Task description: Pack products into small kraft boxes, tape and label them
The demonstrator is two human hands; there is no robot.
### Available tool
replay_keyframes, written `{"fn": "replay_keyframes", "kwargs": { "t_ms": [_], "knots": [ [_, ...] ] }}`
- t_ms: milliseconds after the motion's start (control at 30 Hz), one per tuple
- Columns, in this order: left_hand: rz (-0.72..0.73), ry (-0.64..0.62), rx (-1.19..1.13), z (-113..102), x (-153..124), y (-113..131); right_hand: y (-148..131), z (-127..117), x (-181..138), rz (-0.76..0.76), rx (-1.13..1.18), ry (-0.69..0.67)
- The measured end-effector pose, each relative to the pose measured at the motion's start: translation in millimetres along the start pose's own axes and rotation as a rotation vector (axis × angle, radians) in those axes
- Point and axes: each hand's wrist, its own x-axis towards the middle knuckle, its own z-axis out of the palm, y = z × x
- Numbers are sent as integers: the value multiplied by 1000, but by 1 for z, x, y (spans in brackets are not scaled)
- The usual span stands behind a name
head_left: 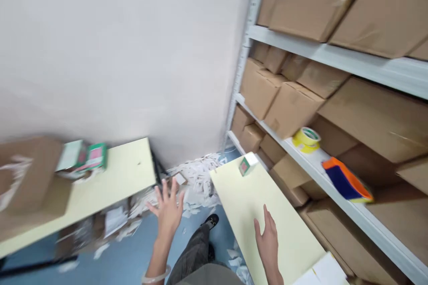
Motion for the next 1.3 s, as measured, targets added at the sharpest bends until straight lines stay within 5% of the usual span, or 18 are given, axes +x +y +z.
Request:
{"fn": "replay_keyframes", "kwargs": {
  "t_ms": [100,200,333,467,633,867,1000,1300],
  "knots": [
    [-100,29,32,-31,-36,-48,-11,7,4,-75,68,-154],
    [-360,174,73,-73,-70,-113,-41,21,11,-185,97,-269],
    [-624,310,76,-115,-126,-194,-105,51,10,-382,141,-358],
    [-824,354,47,-128,-179,-255,-178,88,-17,-536,200,-402],
    [-995,360,17,-142,-229,-347,-265,150,-98,-675,253,-487],
    [-1182,488,100,-210,-298,-485,-389,226,-255,-812,368,-703],
    [-1230,458,51,-224,-329,-527,-442,245,-299,-886,353,-735],
    [-1402,414,-125,-182,-342,-571,-502,315,-333,-954,281,-721]
  ]
}}
